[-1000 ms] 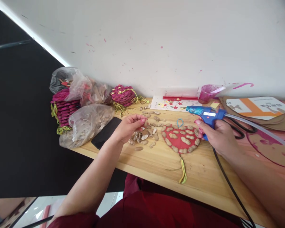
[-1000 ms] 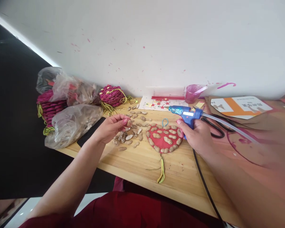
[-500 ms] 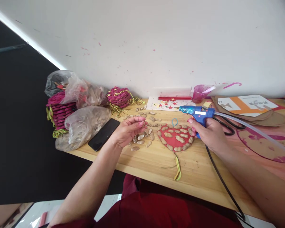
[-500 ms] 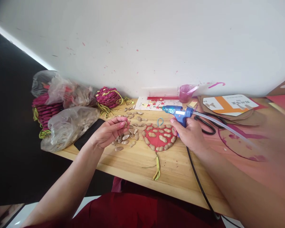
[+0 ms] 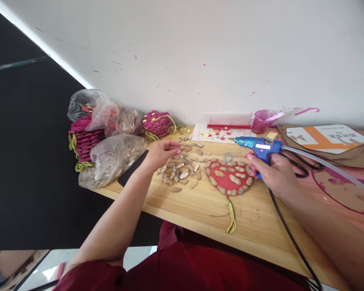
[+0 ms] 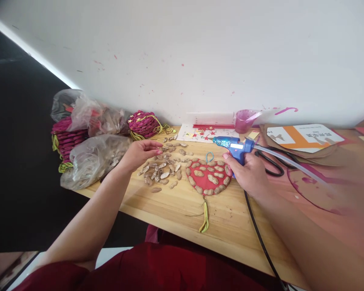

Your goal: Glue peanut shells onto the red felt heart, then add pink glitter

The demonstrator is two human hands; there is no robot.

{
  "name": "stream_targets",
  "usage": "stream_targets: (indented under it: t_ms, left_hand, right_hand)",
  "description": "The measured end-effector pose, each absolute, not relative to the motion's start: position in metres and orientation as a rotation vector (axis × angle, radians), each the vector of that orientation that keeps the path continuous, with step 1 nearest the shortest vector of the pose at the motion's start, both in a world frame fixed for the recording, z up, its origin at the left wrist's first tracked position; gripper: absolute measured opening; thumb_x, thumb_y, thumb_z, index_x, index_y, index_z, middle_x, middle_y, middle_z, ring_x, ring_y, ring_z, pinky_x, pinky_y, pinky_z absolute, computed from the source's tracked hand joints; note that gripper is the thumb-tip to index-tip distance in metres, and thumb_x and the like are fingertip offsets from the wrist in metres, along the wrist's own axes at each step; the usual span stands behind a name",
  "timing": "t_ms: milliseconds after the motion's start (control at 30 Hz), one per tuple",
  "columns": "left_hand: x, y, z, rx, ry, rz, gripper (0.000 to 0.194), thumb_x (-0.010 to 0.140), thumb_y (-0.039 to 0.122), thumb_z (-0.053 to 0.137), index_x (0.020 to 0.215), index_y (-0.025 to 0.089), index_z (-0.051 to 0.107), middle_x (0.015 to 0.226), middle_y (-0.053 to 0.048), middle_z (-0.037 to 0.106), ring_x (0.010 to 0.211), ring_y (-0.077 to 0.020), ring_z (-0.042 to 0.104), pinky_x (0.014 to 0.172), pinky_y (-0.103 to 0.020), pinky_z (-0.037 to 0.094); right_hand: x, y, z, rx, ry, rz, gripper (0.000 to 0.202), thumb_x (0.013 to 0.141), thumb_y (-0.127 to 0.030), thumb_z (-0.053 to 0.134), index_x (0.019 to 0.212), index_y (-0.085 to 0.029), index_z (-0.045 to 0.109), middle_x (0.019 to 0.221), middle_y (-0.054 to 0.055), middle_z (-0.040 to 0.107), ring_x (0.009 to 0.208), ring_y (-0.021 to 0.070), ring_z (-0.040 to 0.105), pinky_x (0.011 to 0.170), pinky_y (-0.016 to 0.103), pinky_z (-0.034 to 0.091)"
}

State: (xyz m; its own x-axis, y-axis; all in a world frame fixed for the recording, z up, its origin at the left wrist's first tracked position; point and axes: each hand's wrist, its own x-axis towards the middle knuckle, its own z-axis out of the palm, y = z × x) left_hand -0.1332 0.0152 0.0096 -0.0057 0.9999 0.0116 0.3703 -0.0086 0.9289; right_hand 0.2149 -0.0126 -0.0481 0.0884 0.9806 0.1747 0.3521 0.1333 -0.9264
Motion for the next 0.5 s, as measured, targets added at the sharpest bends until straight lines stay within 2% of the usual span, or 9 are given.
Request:
stream_targets:
  t_ms: [133, 333, 500]
  left_hand:
    - [-0.138, 0.008, 0.003, 1.615, 1.600, 0.869, 0.020, 0.070, 0.025, 0.079, 0.088, 0.016, 0.080, 0.081, -0.007, 0.079, 0.076, -0.0205, 0.071, 0.072, -0.032, 0.053]
    - [-0.144, 0.002, -0.001, 1.815, 1.708, 0.702, 0.021, 0.075, 0.017, 0.070, 0.092, 0.019, 0.081, 0.089, -0.005, 0.080, 0.083, -0.0220, 0.073, 0.075, -0.032, 0.054]
    - [-0.138, 0.002, -0.005, 1.847, 1.737, 0.625, 0.017, 0.078, 0.014, 0.067, 0.088, 0.019, 0.079, 0.082, -0.003, 0.079, 0.078, -0.0199, 0.072, 0.075, -0.030, 0.054]
  right_hand:
    - [0.212, -0.015, -0.041, -1.443, -1.392, 0.904, 0.037, 0.086, -0.054, 0.069, 0.069, -0.022, 0.062, 0.056, -0.002, 0.061, 0.053, 0.0156, 0.057, 0.056, 0.030, 0.046]
    - [0.208, -0.017, -0.033, -1.438, -1.348, 0.965, 0.036, 0.083, -0.053, 0.072, 0.070, -0.022, 0.061, 0.056, -0.002, 0.059, 0.054, 0.0151, 0.055, 0.056, 0.030, 0.045]
    - [0.209, -0.018, -0.033, -1.444, -1.344, 0.957, 0.038, 0.082, -0.054, 0.073, 0.070, -0.020, 0.061, 0.056, -0.002, 0.060, 0.053, 0.0146, 0.055, 0.056, 0.029, 0.044]
